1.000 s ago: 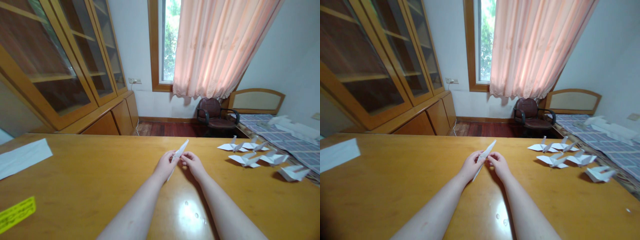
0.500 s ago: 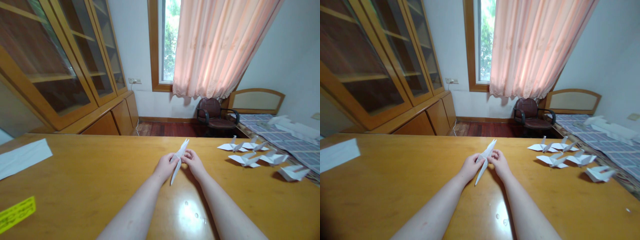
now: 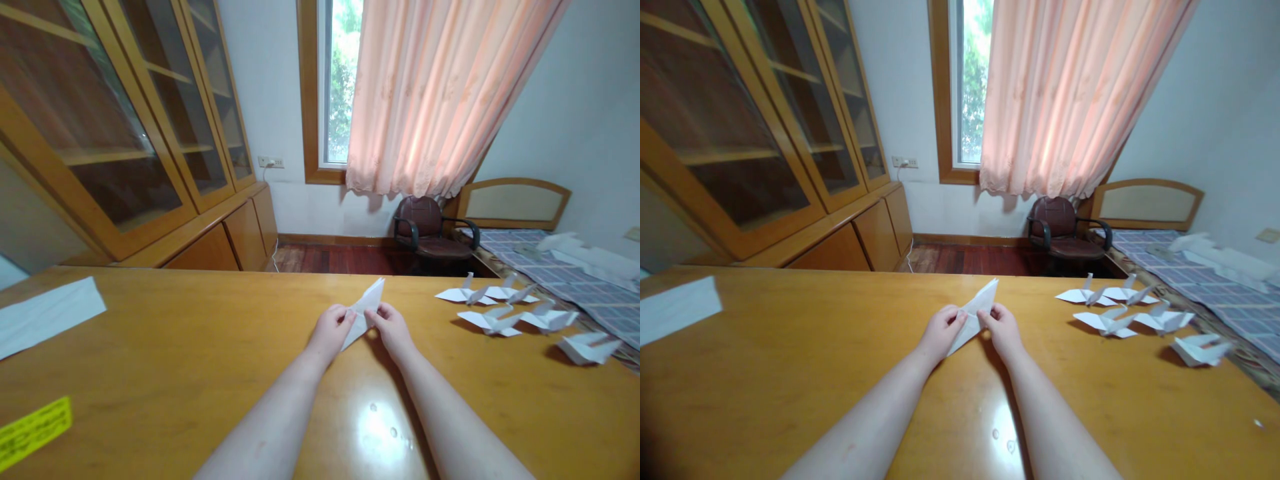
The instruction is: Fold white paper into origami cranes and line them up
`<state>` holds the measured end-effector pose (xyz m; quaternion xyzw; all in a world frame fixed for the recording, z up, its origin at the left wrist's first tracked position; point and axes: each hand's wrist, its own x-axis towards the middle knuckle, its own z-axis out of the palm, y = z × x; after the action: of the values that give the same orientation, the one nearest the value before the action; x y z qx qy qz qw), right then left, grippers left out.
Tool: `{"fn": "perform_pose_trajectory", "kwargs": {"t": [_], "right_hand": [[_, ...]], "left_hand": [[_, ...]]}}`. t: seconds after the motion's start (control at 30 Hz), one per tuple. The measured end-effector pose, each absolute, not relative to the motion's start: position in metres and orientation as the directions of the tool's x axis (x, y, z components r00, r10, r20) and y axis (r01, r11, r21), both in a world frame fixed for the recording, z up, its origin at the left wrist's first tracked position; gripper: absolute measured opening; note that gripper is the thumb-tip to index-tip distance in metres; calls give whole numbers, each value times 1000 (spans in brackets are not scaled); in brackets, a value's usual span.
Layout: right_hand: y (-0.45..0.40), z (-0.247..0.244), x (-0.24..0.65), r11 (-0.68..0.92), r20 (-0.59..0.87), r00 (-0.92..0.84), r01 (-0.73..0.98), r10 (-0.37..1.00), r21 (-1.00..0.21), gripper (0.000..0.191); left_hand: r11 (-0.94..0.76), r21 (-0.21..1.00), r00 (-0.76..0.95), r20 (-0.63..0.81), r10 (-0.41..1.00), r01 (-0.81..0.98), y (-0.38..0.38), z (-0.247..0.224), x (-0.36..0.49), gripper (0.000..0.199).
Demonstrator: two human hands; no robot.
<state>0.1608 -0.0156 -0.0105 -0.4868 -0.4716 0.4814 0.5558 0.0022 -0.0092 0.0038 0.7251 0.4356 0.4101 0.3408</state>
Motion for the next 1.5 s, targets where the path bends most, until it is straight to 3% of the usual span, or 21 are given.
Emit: {"fn": "perform_pose_trajectory", "kwargs": {"t": [0.1,0.2,0.47,0.7,0.93,1.5], "right_hand": [[-15,-13,161,40,29,90,-121,996,-992,32],[-13,-17,161,12,0,90,-137,996,-990,35],[-13,-21,160,36,45,86,107,995,-994,30],[-13,-21,159,48,57,77,109,995,-993,28],[-18,-15,159,59,87,103,244,991,-968,27],[-21,-10,158,56,97,75,424,992,-904,22]], "left_hand": [[-328,914,291,255,922,239,-10,1,6,22],[-244,961,292,198,936,129,-11,-3,10,36],[-265,926,241,202,949,269,-10,-4,4,40],[-243,935,258,176,950,260,-9,-5,4,44],[-295,894,288,201,936,337,-11,-3,4,26],[-324,824,369,152,917,465,-14,-5,4,33]]}}
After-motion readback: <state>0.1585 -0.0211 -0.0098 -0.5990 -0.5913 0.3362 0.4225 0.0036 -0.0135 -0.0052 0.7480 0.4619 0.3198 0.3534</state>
